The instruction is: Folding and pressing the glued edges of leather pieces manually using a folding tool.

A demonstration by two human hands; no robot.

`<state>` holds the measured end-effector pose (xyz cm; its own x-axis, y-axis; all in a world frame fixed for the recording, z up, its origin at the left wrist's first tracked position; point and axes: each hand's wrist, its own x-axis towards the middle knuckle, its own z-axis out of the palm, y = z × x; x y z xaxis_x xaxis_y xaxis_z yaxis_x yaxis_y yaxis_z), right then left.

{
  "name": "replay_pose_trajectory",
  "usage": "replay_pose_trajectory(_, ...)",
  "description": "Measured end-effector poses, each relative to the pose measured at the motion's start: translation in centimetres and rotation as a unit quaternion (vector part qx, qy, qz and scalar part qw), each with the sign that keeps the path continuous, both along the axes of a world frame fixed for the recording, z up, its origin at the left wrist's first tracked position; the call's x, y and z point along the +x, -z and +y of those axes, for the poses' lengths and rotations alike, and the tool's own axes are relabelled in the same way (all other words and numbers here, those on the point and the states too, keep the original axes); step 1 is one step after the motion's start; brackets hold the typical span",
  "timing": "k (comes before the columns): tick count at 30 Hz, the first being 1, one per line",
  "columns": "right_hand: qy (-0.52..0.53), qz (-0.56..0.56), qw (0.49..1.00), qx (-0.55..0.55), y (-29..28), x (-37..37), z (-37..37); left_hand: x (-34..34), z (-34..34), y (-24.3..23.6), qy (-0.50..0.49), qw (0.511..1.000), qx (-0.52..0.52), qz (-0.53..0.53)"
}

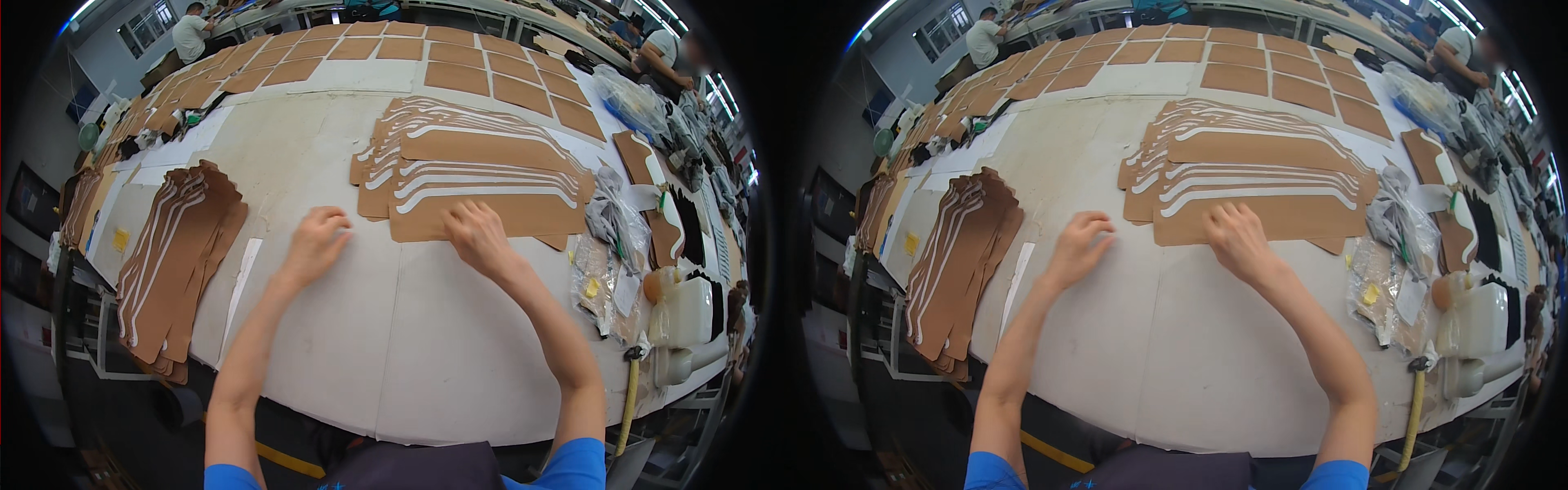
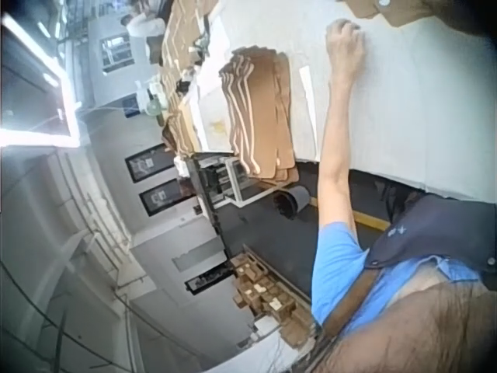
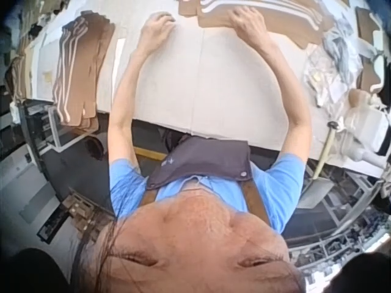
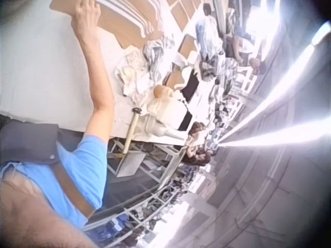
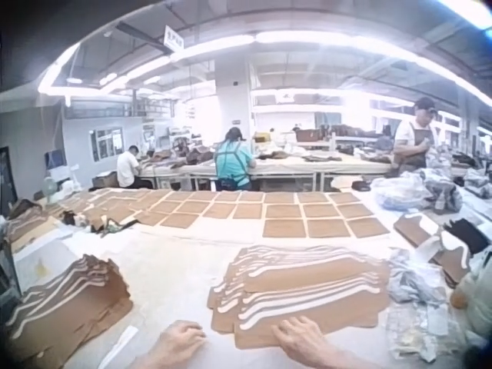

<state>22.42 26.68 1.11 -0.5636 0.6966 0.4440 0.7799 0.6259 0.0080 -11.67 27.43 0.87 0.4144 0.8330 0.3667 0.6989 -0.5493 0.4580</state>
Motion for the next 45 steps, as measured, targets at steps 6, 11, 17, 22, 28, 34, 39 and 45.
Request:
replay_pose_trajectory(6,0.109,-0.108,0.985,0.084,0.6,-0.7,11.7,11.2,5.1,2.1,0.040,0.996,0.064,-0.047)
replay_pose_trajectory(11,0.144,-0.181,0.971,0.054,1.9,-3.0,14.4,12.2,8.8,3.0,-0.004,0.994,0.104,-0.035)
replay_pose_trajectory(17,0.070,-0.043,0.996,0.033,0.2,-3.8,14.1,11.8,9.5,3.6,-0.025,0.994,0.108,-0.019)
replay_pose_trajectory(22,0.079,-0.069,0.993,0.045,1.4,-5.0,15.3,13.0,9.5,3.5,-0.039,0.993,0.103,-0.041)
replay_pose_trajectory(28,0.036,0.053,0.994,0.087,1.6,-3.0,16.1,12.8,9.1,4.4,-0.059,0.984,0.169,-0.004)
replay_pose_trajectory(34,-0.012,-0.067,0.994,0.080,1.7,-4.4,15.7,13.2,8.9,4.5,-0.080,0.983,0.105,-0.129)
replay_pose_trajectory(39,0.145,0.183,0.971,0.045,2.0,-4.0,18.2,12.1,9.1,4.7,-0.060,0.983,0.172,0.031)
replay_pose_trajectory(45,0.283,0.650,0.700,0.080,-5.5,30.5,13.9,14.3,9.3,4.4,-0.015,0.991,0.113,0.069)
